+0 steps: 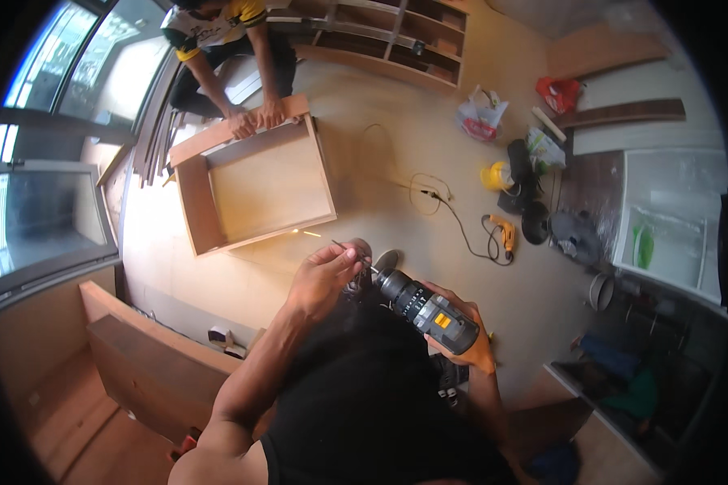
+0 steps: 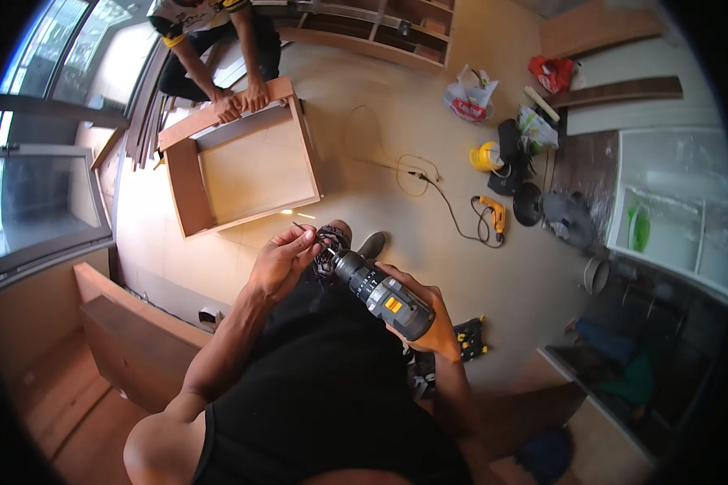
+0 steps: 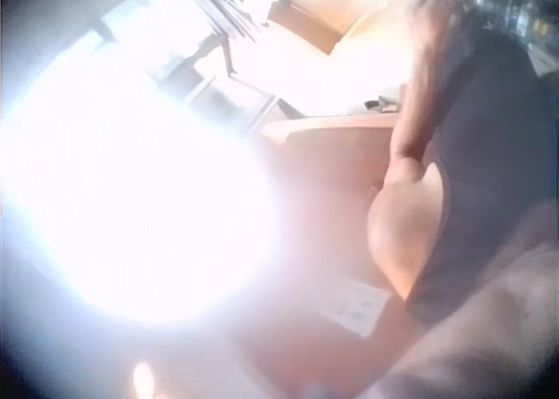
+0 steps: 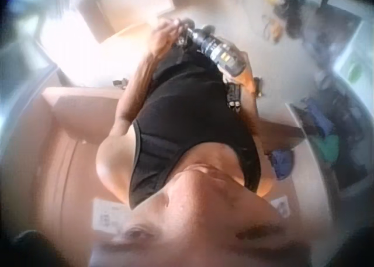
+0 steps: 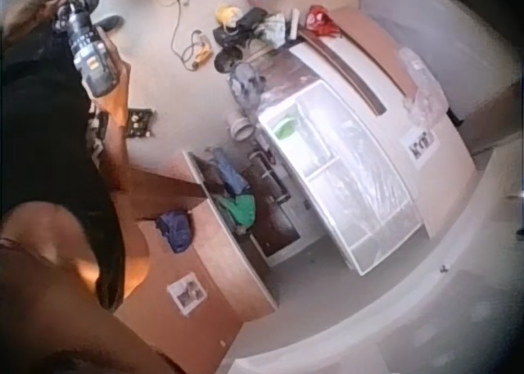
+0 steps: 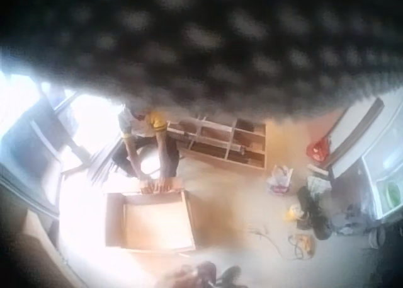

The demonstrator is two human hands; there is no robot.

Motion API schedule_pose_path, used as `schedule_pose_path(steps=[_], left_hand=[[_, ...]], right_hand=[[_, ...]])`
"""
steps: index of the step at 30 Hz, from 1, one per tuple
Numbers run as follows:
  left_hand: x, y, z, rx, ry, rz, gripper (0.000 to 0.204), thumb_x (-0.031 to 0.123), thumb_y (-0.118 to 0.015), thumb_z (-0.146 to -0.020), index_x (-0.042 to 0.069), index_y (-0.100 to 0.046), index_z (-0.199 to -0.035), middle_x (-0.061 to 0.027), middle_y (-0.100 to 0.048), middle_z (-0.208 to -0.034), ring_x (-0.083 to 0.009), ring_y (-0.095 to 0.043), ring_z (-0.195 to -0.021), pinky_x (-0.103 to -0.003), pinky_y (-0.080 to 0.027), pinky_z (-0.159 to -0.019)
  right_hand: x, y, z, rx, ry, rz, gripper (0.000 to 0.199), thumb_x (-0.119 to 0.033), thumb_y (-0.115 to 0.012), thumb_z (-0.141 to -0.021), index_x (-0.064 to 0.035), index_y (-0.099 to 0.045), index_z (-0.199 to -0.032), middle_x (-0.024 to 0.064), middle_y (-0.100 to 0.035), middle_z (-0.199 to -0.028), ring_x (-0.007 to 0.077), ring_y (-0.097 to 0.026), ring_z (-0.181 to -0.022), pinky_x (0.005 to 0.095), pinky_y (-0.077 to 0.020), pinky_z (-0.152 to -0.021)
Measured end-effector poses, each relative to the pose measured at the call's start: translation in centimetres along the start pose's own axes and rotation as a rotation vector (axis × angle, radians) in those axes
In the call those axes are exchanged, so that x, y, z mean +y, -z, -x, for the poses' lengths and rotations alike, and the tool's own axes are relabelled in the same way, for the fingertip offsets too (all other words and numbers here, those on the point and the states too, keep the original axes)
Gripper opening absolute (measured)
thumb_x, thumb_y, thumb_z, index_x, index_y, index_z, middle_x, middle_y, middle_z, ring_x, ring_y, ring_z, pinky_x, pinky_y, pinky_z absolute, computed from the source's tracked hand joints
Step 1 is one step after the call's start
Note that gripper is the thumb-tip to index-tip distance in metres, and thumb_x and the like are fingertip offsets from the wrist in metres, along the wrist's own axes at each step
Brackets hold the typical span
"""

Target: The person assembles a wooden drawer frame by positioning wood panels and driving screws with a power drill while others assist by holding the components.

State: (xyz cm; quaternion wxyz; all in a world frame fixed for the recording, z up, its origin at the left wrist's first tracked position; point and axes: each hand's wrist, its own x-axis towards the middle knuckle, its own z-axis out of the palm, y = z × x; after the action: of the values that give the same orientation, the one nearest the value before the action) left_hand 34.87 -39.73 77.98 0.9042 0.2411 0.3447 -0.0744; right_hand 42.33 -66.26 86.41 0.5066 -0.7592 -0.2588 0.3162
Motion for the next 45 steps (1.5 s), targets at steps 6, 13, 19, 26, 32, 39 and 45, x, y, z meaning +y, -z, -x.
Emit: schedule_pose_path(steps=[6, 13, 19, 26, 32, 39, 45], left_hand=[[-1.9, -2.3, -4.7, 0.084, -0.033, 0.155, 0.012, 0.013, -0.067, -0.102, 0.001, -0.063, -0.104, -0.0059, -0.068, -0.101, -0.0123, -0.069, -0.093, -0.021, -0.060, -0.088], [0.3, -4.7, -12.9, 0.255, -0.134, 0.363, 0.016, 0.016, -0.068, -0.102, 0.002, -0.064, -0.105, -0.0052, -0.067, -0.099, -0.0113, -0.068, -0.087, -0.018, -0.060, -0.081], [6.3, -5.2, -22.0, 0.240, -0.191, 0.586, 0.018, 0.016, -0.058, -0.107, -0.001, -0.065, -0.109, -0.0099, -0.069, -0.100, -0.0121, -0.069, -0.087, -0.020, -0.062, -0.079], [12.2, -5.1, -31.3, 0.282, -0.241, 0.962, 0.015, 0.013, -0.065, -0.102, -0.001, -0.064, -0.109, -0.0093, -0.068, -0.099, -0.0108, -0.065, -0.086, -0.021, -0.060, -0.076], [14.5, -2.3, -42.7, 0.303, -0.484, 1.340, 0.029, 0.004, -0.064, -0.100, 0.003, -0.055, -0.128, -0.0133, -0.065, -0.112, -0.0194, -0.066, -0.098, -0.030, -0.058, -0.089], [16.7, 4.2, -58.2, 0.375, -0.904, 1.688, 0.089, -0.001, -0.062, -0.098, 0.022, -0.008, -0.164, -0.0135, -0.063, -0.114, -0.0225, -0.064, -0.100, -0.040, -0.058, -0.091], [20.9, 10.2, -66.6, 0.610, -0.917, 1.876, 0.095, -0.001, -0.060, -0.097, 0.022, 0.001, -0.166, -0.0129, -0.064, -0.107, -0.0216, -0.064, -0.090, -0.039, -0.059, -0.083]], right_hand=[[1.0, 6.3, -6.0, -0.139, 0.152, 0.129, 0.079, -0.007, -0.078, -0.071, -0.0052, -0.054, -0.146, 0.0171, -0.073, -0.120, 0.0285, -0.076, -0.094, 0.0338, -0.0586, -0.083], [1.8, 10.1, -16.5, -0.255, 0.185, 0.231, 0.079, 0.003, -0.076, -0.069, -0.0049, -0.054, -0.145, 0.0178, -0.072, -0.122, 0.0327, -0.075, -0.098, 0.0360, -0.0588, -0.083], [1.2, 11.4, -28.5, -0.291, 0.171, 0.230, 0.076, 0.003, -0.071, -0.072, -0.0040, -0.054, -0.145, 0.0196, -0.070, -0.124, 0.0303, -0.073, -0.108, 0.0348, -0.0551, -0.092], [-1.3, 11.9, -42.9, -0.511, 0.131, 0.349, 0.076, 0.004, -0.071, -0.073, -0.0033, -0.053, -0.146, 0.0221, -0.073, -0.114, 0.0343, -0.074, -0.103, 0.0373, -0.0563, -0.089], [-0.9, 9.0, -56.4, -0.726, 0.140, 0.533, 0.076, 0.003, -0.073, -0.072, -0.0023, -0.053, -0.146, 0.0204, -0.073, -0.118, 0.0292, -0.074, -0.106, 0.0355, -0.0550, -0.093], [6.4, 1.9, -73.1, -1.056, 0.136, 0.826, 0.072, 0.005, -0.070, -0.076, -0.0053, -0.054, -0.146, 0.0217, -0.075, -0.109, 0.0282, -0.076, -0.097, 0.0340, -0.0560, -0.086], [14.8, -3.5, -81.5, -1.183, 0.289, 0.897, 0.072, -0.005, -0.073, -0.079, -0.0076, -0.052, -0.148, 0.0262, -0.073, -0.103, 0.0359, -0.074, -0.095, 0.0391, -0.0564, -0.083]])
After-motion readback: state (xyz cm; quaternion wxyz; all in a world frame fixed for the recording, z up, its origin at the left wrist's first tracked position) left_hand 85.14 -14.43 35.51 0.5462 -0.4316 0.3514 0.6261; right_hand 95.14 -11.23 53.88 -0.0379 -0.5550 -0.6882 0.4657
